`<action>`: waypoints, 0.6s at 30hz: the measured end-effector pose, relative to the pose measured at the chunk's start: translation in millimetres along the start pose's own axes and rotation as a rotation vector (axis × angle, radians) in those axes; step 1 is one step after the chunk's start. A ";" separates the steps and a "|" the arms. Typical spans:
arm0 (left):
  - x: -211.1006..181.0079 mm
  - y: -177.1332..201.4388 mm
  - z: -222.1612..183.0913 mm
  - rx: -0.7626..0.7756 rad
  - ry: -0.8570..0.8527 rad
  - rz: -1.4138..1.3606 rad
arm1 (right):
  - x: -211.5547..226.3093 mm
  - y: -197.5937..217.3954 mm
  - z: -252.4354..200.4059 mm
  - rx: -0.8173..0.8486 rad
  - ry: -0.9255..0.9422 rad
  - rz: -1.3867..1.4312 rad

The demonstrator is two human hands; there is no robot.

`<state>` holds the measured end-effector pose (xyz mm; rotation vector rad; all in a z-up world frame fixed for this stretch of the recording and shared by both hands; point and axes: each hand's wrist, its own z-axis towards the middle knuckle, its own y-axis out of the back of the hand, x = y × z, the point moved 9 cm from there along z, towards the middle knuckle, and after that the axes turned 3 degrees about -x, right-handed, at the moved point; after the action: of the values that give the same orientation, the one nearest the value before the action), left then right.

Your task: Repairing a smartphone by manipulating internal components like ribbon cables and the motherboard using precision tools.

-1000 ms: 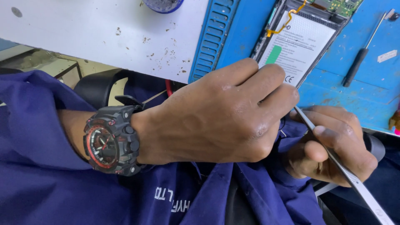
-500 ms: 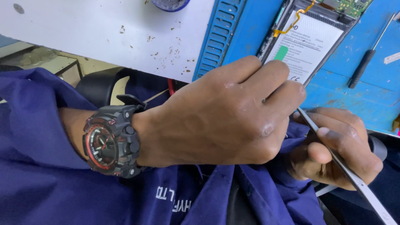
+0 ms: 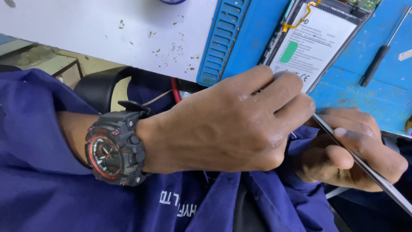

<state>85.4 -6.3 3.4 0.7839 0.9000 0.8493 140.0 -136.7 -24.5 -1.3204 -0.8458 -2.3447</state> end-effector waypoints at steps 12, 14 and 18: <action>-1.4 2.1 1.5 0.013 -0.013 0.096 | 0.6 4.4 -2.1 -0.081 0.050 -0.073; -1.8 1.7 0.4 0.010 0.000 0.106 | 2.8 1.7 -0.3 -0.084 0.046 -0.091; -1.9 2.3 -1.1 0.005 0.008 0.098 | 10.1 -1.2 -0.2 -0.174 -0.010 -0.225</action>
<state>83.1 -6.8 5.5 0.8345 0.8764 0.9372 133.9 -135.8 -16.3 -1.3671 -0.8491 -2.6406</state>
